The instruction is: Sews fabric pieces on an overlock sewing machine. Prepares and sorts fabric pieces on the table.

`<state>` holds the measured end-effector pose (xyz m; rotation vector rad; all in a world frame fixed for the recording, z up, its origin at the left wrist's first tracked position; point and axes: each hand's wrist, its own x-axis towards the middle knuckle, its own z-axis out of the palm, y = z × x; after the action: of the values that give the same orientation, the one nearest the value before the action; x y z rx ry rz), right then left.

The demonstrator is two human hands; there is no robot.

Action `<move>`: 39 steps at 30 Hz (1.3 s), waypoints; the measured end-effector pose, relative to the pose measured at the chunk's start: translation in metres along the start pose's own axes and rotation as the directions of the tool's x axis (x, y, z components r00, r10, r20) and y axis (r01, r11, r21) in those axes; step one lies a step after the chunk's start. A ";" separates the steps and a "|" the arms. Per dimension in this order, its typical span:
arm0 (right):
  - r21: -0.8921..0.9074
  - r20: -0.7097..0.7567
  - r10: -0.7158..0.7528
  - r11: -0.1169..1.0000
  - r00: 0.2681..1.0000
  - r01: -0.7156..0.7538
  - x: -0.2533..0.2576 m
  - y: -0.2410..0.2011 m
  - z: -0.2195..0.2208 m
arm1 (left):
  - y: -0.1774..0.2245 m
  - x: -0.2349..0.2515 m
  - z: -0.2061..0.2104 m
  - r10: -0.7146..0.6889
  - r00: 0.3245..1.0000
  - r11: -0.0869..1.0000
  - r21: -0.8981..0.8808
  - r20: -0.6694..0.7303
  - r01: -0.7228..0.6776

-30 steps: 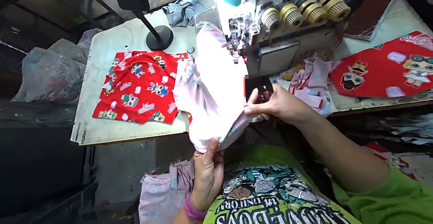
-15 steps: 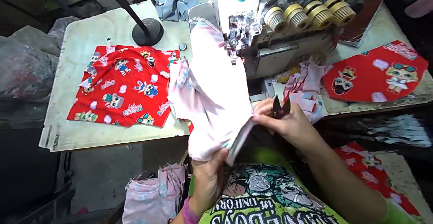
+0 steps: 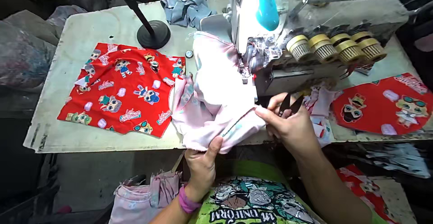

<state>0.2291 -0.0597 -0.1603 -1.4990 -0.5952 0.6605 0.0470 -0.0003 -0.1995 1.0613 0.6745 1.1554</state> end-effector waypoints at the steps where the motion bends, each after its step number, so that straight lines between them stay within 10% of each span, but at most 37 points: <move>1: -0.045 -0.031 -0.033 0.998 0.999 0.031 0.006 -0.003 0.002 | 0.006 0.009 0.000 -0.005 0.999 0.999 0.046 0.036 0.003; 6: -0.265 -0.101 -0.140 0.958 0.985 0.109 0.023 -0.015 0.017 | 0.068 0.073 -0.010 -0.156 0.922 0.821 0.565 0.353 -0.077; 10: 0.018 -0.006 0.029 0.999 1.000 -0.028 0.016 -0.017 0.018 | 0.096 0.143 -0.003 -0.295 0.883 0.815 0.579 0.366 0.033; 12: 0.232 0.134 0.119 0.961 0.984 -0.148 0.010 -0.019 0.010 | 0.081 0.161 0.006 -0.226 0.928 0.845 0.533 0.296 0.036; 14: 0.288 0.253 0.145 0.933 0.957 -0.218 0.004 -0.015 0.001 | 0.066 0.154 0.008 0.021 0.941 0.713 0.654 0.338 -0.251; 17: 0.225 0.260 0.117 0.958 0.959 -0.178 0.002 -0.010 -0.004 | 0.059 0.118 0.012 0.350 0.696 0.363 0.595 0.627 -0.717; 22: 0.044 0.211 0.073 0.996 0.975 -0.084 0.004 -0.013 -0.012 | 0.030 0.093 0.046 0.258 0.488 0.191 0.451 0.834 -0.872; 39: 0.071 0.222 0.009 0.997 0.975 -0.025 0.006 -0.010 -0.019 | 0.027 0.082 0.036 0.264 0.495 0.270 0.429 0.828 -0.862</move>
<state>0.2478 -0.0684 -0.1501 -1.3726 -0.7212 0.8616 0.0922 0.0675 -0.1535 2.6448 0.1771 0.9617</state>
